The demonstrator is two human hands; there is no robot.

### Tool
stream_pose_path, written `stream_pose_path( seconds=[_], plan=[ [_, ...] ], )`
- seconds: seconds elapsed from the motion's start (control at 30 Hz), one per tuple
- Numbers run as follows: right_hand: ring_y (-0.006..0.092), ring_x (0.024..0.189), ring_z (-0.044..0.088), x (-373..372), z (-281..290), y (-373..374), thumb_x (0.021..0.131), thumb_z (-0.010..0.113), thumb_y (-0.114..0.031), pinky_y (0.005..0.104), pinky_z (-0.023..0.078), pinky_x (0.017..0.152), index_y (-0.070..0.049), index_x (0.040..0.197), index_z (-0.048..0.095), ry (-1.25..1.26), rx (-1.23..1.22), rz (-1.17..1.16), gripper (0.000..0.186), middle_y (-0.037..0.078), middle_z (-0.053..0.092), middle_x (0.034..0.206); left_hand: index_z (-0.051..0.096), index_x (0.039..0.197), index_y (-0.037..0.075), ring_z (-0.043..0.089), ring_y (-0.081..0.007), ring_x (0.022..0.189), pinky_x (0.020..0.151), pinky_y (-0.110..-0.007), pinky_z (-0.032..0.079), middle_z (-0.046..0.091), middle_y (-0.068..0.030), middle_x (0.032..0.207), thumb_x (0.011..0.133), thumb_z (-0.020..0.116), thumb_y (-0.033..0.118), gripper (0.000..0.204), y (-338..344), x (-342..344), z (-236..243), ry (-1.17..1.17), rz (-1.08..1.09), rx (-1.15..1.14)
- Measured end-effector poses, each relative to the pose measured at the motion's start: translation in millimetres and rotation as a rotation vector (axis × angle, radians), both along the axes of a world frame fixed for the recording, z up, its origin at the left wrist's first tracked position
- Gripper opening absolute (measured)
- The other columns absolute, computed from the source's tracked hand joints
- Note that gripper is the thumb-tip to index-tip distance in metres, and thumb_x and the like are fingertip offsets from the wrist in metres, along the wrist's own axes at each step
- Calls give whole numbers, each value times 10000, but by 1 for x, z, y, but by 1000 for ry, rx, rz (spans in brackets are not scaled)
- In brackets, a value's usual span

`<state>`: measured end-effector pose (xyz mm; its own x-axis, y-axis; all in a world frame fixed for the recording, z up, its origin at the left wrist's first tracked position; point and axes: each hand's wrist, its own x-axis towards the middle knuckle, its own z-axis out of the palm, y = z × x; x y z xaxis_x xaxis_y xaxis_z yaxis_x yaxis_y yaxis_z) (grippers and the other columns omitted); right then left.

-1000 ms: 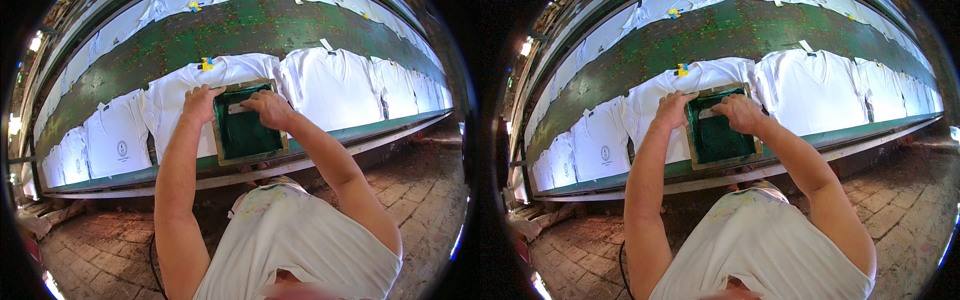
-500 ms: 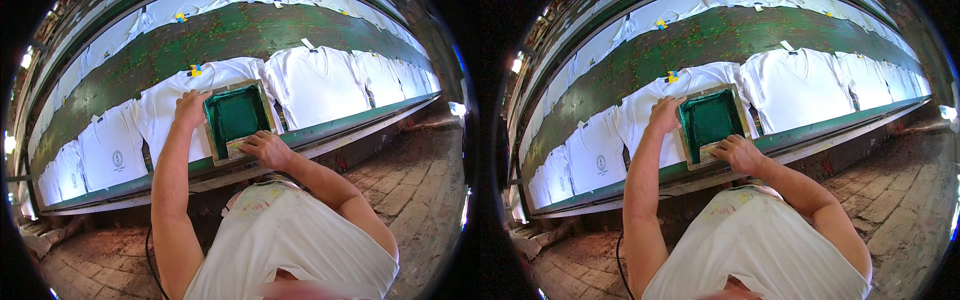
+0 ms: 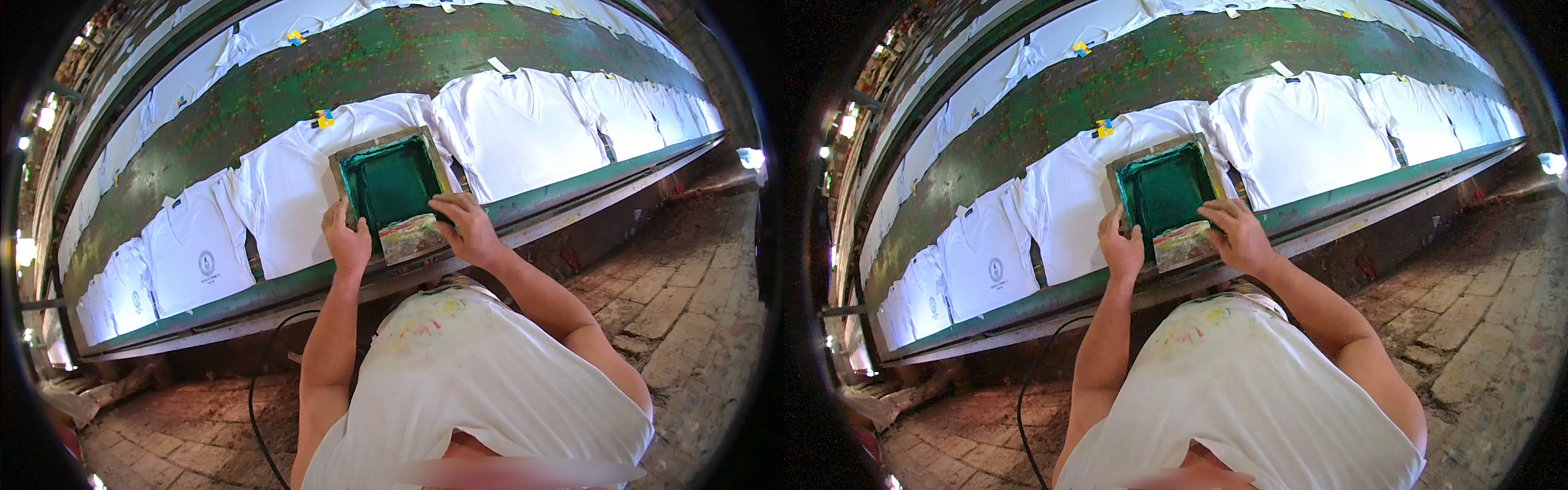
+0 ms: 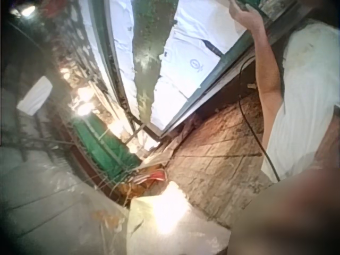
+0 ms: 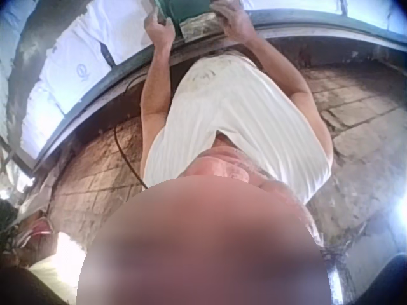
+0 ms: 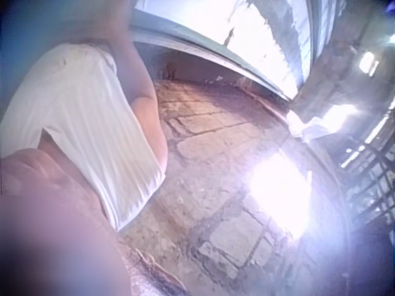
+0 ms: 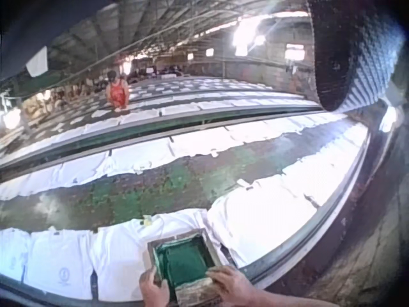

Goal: The person uses a squeegee to apply green ink through a screen-printing frame onto a white t-shirt laid on a workbench. They repeat the process on multiple shirts, repositioning the frame and wiping the squeegee between prints.

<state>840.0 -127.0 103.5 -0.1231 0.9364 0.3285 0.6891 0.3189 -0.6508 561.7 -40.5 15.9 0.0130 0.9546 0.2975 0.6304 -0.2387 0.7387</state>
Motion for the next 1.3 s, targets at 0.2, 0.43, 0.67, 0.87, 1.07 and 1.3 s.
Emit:
stream_pose_path(
  seconds=[0.2, 0.43, 0.67, 0.87, 1.07, 1.3],
  plan=[
    [440, 1333, 652, 21, -30, 2, 1036, 766, -81, 487, 565, 1082, -33, 1578, 612, 86, -70, -260, 566, 250, 671, 1456, 743, 1398, 66, 597, -455, 1349, 1177, -561, 458, 656, -251, 1434, 869, 724, -82, 549, -8, 6, -8, 59, -1, 151],
    [196, 1156, 697, 44, -63, 20, 1080, 780, -206, 363, 590, 980, 38, 1647, 532, 731, -585, -211, 665, 129, 723, 1341, 789, 1332, 73, 611, -458, 1337, 1131, -536, 491, 626, -292, 1453, 914, 701, -78, 453, -26, 6, -4, 38, 11, 290],
    [148, 1032, 689, 81, -45, 6, 1110, 752, -222, 340, 590, 923, 15, 1632, 573, 812, -461, -241, 600, 82, 734, 1240, 776, 1306, 22, 638, -395, 1353, 1017, -422, 578, 637, -252, 1503, 930, 717, -83, 395, -30, 47, 22, -134, 23, 146],
    [81, 994, 614, 220, -41, -14, 1144, 701, -183, 268, 531, 897, -9, 1596, 631, 1030, -414, -409, 489, 6, 729, 1149, 774, 1319, 10, 672, -282, 1297, 979, -352, 582, 651, -182, 1454, 1092, 734, 68, 238, -37, 205, 27, -428, -3, -100],
    [119, 1184, 660, 392, -41, -57, 1162, 646, -147, 286, 534, 1034, 14, 1547, 675, 927, -266, -584, 419, 63, 750, 1374, 781, 1296, 23, 628, -383, 1375, 1161, -464, 508, 640, -245, 1483, 1003, 768, 5, 295, -56, 397, 32, -400, -142, 12],
    [175, 1292, 672, 521, -37, -81, 1177, 640, -161, 333, 518, 1139, 66, 1535, 657, 1057, -293, -684, 425, 134, 745, 1422, 802, 1262, 64, 630, -440, 1391, 1196, -497, 490, 655, -289, 1511, 830, 783, -110, 466, -71, 528, 31, -392, -200, 25]
  ],
)
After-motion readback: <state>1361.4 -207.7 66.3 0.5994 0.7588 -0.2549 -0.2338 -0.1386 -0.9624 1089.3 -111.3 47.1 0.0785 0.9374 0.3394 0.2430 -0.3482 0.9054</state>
